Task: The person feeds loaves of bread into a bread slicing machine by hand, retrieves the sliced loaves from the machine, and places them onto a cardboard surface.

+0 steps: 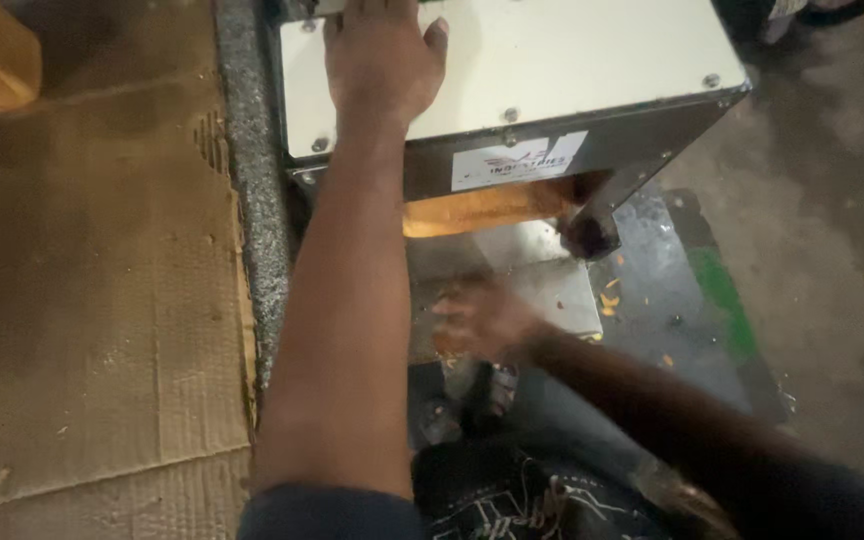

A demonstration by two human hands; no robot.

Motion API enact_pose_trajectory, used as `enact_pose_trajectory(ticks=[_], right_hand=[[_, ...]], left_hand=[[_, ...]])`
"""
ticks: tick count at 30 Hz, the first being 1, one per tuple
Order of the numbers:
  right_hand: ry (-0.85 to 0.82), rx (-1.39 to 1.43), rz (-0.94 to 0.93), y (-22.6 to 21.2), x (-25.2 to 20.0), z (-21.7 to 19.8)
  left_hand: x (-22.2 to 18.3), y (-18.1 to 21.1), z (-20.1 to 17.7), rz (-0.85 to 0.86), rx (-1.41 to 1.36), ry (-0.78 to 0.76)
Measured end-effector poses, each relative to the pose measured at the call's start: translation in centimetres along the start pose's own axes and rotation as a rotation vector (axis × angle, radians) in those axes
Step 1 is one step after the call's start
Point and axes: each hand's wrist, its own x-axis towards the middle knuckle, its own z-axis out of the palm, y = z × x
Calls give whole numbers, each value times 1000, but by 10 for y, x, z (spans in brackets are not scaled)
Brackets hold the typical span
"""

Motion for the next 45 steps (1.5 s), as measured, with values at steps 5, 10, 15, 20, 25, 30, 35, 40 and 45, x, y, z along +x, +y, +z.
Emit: enact_pose_trajectory(ticks=[5,10,15,20,25,30,35,40,45], right_hand=[[-358,92,267,11,-59,107],[-416,228,492,34,-106,51],[-729,38,972,64,-169,-1],[7,502,1037,122,-201,38],[219,621,1200,144,-158,58],[169,708,1468,115,-118,26],[419,946,1271,108,-96,17],[386,798,1304,114,-90,40],[586,1260,1038,153,-99,68]], left_hand=[[-4,-3,0,60,-73,75],[-6,2,-14,76,-130,86],[-32,20,-32,162,-126,93],[-203,74,12,-21,-439,311],[-280,19,139,-1032,-1883,227],[-310,-37,220,-1249,-2332,245],[-312,-40,247,-1259,-2202,114],[-304,-43,225,-1202,-1822,-145],[-290,-40,198,-860,-763,-539]])
